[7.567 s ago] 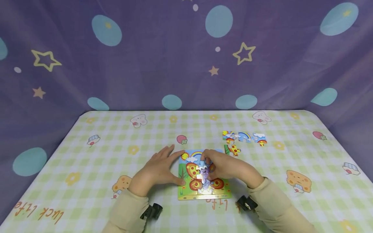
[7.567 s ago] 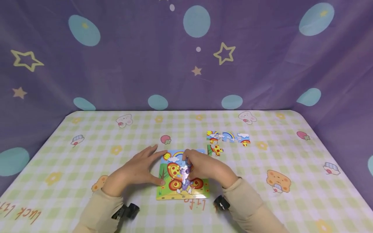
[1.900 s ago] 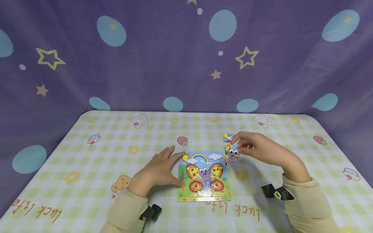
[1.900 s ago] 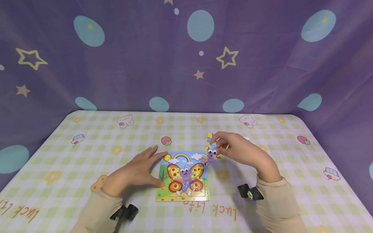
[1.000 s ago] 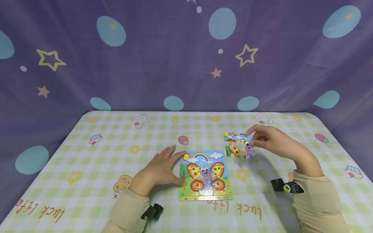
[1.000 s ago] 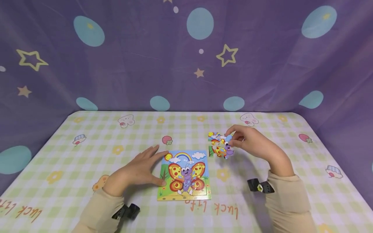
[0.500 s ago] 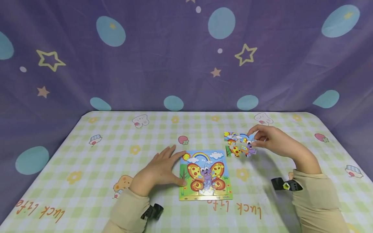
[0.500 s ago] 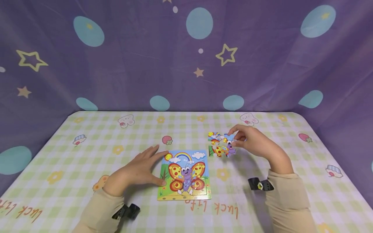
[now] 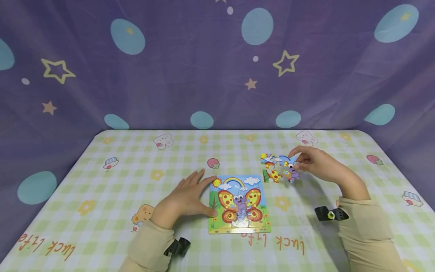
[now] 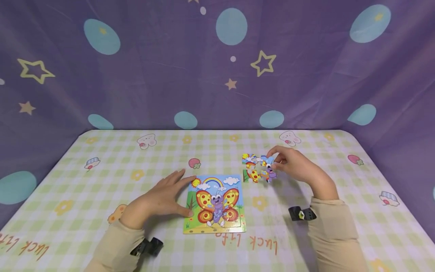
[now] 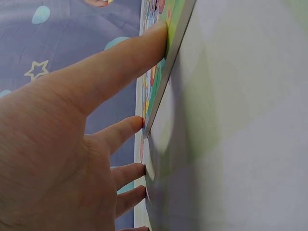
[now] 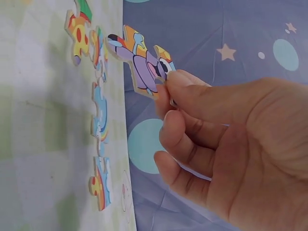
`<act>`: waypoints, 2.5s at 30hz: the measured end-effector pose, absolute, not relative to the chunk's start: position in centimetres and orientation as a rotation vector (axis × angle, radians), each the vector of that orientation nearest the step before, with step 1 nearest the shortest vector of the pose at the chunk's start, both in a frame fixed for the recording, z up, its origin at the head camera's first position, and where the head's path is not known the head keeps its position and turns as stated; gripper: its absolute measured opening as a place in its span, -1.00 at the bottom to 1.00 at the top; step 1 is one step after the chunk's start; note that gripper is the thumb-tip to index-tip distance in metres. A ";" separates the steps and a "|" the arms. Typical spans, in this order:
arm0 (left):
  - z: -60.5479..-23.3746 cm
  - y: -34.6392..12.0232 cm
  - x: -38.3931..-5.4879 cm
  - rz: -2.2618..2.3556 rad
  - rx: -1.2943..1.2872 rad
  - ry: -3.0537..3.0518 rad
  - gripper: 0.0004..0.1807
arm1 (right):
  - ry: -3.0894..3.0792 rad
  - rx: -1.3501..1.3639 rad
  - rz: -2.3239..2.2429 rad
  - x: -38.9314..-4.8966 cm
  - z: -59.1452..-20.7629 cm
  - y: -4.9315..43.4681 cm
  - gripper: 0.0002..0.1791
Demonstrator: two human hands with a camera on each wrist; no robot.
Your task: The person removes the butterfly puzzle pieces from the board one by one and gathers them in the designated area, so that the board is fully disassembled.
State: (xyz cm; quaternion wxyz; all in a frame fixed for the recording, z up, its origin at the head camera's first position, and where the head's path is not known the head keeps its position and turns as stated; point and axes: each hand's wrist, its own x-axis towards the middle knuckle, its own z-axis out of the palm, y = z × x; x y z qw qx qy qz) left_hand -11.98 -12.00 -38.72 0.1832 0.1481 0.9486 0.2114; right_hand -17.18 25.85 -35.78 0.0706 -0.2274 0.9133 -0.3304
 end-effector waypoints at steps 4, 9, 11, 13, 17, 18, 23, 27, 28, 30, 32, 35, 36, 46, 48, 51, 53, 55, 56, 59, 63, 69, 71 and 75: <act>-38.8 -12.1 -11.9 0.588 0.407 2.676 0.11 | 2.714 -0.669 -0.987 -17.5 -36.1 25.8 -0.74; -38.6 -12.0 -11.9 0.588 0.400 2.672 0.11 | 2.713 -0.637 -0.945 -17.7 -36.6 25.9 -0.74; -38.5 -12.0 -11.9 0.594 0.409 2.671 0.12 | 2.709 -0.618 -0.935 -17.8 -36.8 25.9 -0.75; -38.5 -12.0 -12.0 0.595 0.417 2.671 0.11 | 2.700 -0.604 -0.929 -17.9 -37.0 25.9 -0.75; -38.7 -12.0 -12.1 0.590 0.423 2.676 0.11 | 2.699 -0.609 -0.908 -18.1 -37.5 25.8 -0.75; -38.7 -12.0 -12.1 0.589 0.423 2.677 0.11 | 2.702 -0.618 -0.902 -18.1 -37.7 25.9 -0.75; -38.7 -11.9 -12.0 0.583 0.408 2.682 0.11 | 2.714 -0.640 -0.882 -18.4 -38.3 25.9 -0.76; -38.9 -11.9 -12.0 0.573 0.401 2.684 0.10 | 2.732 -0.620 -0.866 -18.5 -38.6 25.9 -0.78; -38.9 -12.0 -12.0 0.573 0.403 2.683 0.10 | 2.738 -0.616 -0.864 -18.5 -38.6 25.9 -0.78; -38.9 -12.0 -12.1 0.572 0.408 2.681 0.11 | 2.750 -0.612 -0.860 -18.5 -38.7 25.9 -0.79; -38.9 -12.0 -12.1 0.576 0.418 2.680 0.11 | 2.762 -0.607 -0.862 -18.5 -38.8 25.8 -0.79; -38.8 -11.9 -12.0 0.574 0.419 2.676 0.11 | 2.776 -0.612 -0.866 -18.5 -38.9 25.7 -0.79; -38.8 -11.9 -12.0 0.575 0.417 2.676 0.12 | 2.779 -0.613 -0.866 -18.5 -39.0 25.6 -0.79; -38.7 -11.9 -11.9 0.582 0.397 2.667 0.11 | 2.743 -0.572 -0.881 -18.6 -39.3 26.1 -0.75; -38.7 -11.9 -11.9 0.583 0.397 2.668 0.11 | 2.741 -0.573 -0.891 -18.7 -39.4 26.1 -0.74; -38.8 -11.9 -12.0 0.583 0.402 2.673 0.11 | 2.739 -0.570 -0.903 -18.8 -39.5 26.0 -0.74; -38.8 -11.9 -12.0 0.585 0.404 2.674 0.11 | 2.736 -0.561 -0.907 -18.7 -39.5 26.0 -0.74; -38.8 -12.0 -12.0 0.587 0.404 2.673 0.11 | 2.733 -0.556 -0.902 -18.7 -39.4 26.0 -0.74; -38.9 -12.0 -12.1 0.590 0.406 2.673 0.11 | 2.733 -0.553 -0.896 -18.7 -39.4 26.0 -0.74; -38.7 -11.9 -12.0 0.595 0.406 2.671 0.11 | 2.738 -0.549 -0.880 -18.6 -39.4 26.1 -0.73; -38.6 -11.9 -12.0 0.600 0.409 2.667 0.10 | 2.752 -0.546 -0.870 -18.6 -39.2 26.1 -0.73; -38.5 -11.9 -11.9 0.604 0.415 2.664 0.11 | 2.749 -0.544 -0.875 -18.6 -39.1 26.1 -0.69; -38.6 -12.0 -11.9 0.601 0.409 2.668 0.11 | 2.746 -0.546 -0.886 -18.7 -39.1 26.0 -0.69; -38.7 -12.0 -11.9 0.592 0.410 2.670 0.11 | 2.729 -0.544 -0.926 -18.6 -39.0 25.9 -0.69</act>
